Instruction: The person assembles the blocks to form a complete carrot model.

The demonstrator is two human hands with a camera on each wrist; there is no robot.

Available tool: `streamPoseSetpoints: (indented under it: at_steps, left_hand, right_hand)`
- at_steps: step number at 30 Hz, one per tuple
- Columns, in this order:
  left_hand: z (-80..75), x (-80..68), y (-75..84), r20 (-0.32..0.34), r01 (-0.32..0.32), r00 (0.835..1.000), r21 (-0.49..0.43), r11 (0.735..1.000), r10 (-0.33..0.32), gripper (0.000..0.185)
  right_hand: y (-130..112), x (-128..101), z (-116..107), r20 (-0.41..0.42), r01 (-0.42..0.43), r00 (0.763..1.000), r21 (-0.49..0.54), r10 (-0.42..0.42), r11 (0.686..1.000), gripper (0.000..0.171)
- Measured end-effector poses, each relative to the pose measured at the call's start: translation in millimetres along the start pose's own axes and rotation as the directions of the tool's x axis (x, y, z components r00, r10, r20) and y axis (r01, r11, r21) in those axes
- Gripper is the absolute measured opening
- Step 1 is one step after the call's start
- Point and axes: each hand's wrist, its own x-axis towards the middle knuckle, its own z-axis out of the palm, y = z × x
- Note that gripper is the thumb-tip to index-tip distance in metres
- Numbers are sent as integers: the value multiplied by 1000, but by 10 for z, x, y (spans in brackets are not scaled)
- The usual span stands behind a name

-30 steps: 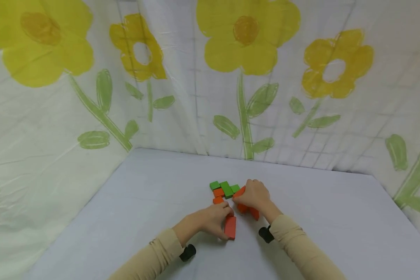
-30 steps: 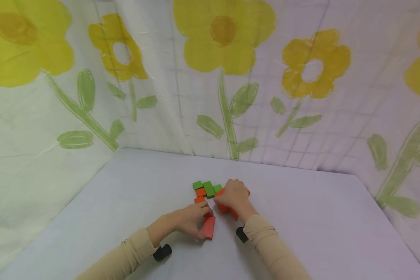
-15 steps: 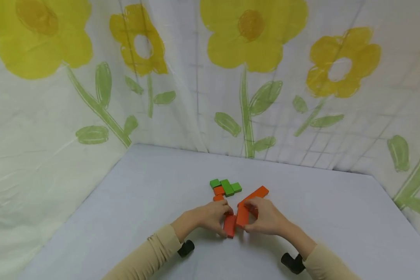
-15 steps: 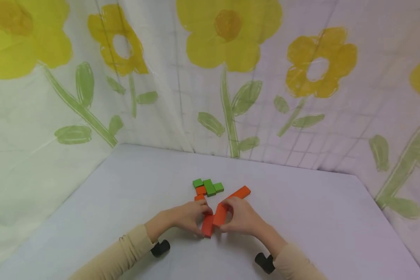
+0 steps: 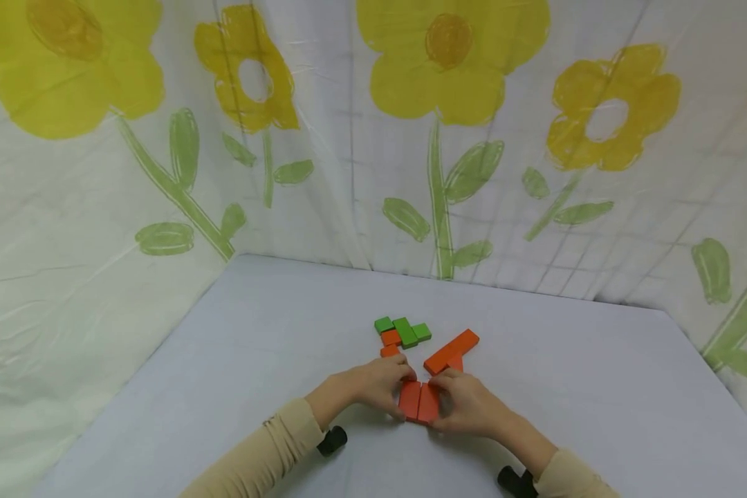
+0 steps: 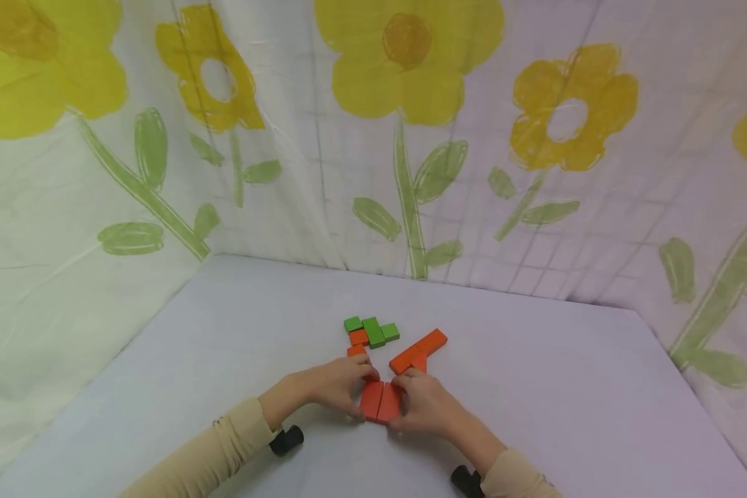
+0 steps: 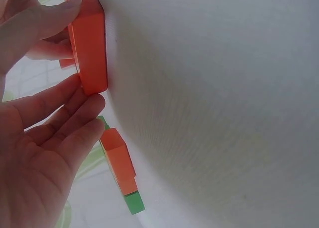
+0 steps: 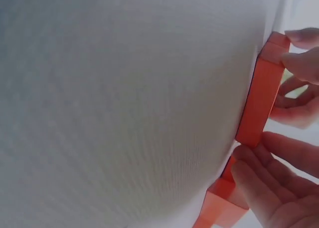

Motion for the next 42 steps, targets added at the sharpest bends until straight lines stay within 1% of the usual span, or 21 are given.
streamPoseSetpoints:
  at_steps: [3, 6, 8, 10, 12, 13, 14, 15, 17, 19, 21, 23, 29, 33, 38, 42]
  left_hand:
    - [-1, -3, 8, 2, 5, 1000, 3, 1000, -5, 50]
    - [-3, -2, 12, 4, 12, 1000, 1, 1000, -12, 51]
    - [-4, 4, 11, 6, 19, 1000, -3, 1000, -19, 51]
    - [-3, 14, 8, 10, 28, 1000, -3, 1000, -27, 51]
    - [-2, 26, 8, 14, 35, 999, 5, 999, -36, 51]
    - [-5, 25, 9, 16, 39, 999, 8, 999, -39, 51]
    - [-9, 26, 12, 19, 42, 999, 12, 999, -42, 51]
    - [-12, 27, 17, 20, 44, 999, 16, 999, -44, 51]
    - [-20, 29, 34, 22, 45, 999, 17, 999, -45, 51]
    - [-30, 29, 58, 25, 46, 999, 14, 999, -46, 50]
    - [-35, 32, 77, 27, 49, 998, 19, 999, -50, 50]
    - [-41, 32, 92, 31, 57, 998, 27, 998, -58, 50]
    - [-50, 29, 97, 41, 81, 996, 20, 997, -82, 50]
    - [-56, 27, 100, 41, 87, 995, 6, 996, -87, 50]
    - [-48, 31, 98, 42, 87, 995, 0, 996, -87, 50]
    - [-42, 34, 95, 44, 93, 995, -3, 996, -93, 49]
  right_hand:
    - [-11, 11, -12, 18, 21, 1000, -19, -21, 1000, 52]
    - [-14, 38, -57, 39, 21, 999, -34, -20, 999, 50]
    - [-6, 79, -108, 18, -20, 1000, -29, 21, 999, 44]
    - [11, 145, -166, -53, -106, 993, -21, 104, 994, 37]
    - [38, 228, -216, -138, -203, 970, -12, 200, 979, 33]
    - [52, 275, -229, -165, -252, 955, -12, 246, 968, 31]
    - [67, 321, -236, -173, -300, 941, -19, 292, 954, 32]
    - [82, 362, -238, -161, -346, 928, -29, 337, 938, 33]
    - [106, 425, -223, -108, -411, 909, -63, 403, 909, 37]
    - [118, 467, -193, -52, -461, 887, -95, 458, 882, 41]
    - [113, 493, -166, -30, -489, 872, -116, 489, 865, 43]
    - [91, 509, -150, -38, -509, 860, -130, 508, 851, 44]
    - [34, 504, -151, -64, -536, 844, -139, 532, 833, 46]
    - [15, 495, -166, -73, -541, 841, -142, 537, 829, 43]
    - [14, 483, -173, -72, -538, 843, -136, 533, 832, 40]
    - [17, 465, -186, -59, -521, 853, -122, 518, 845, 41]
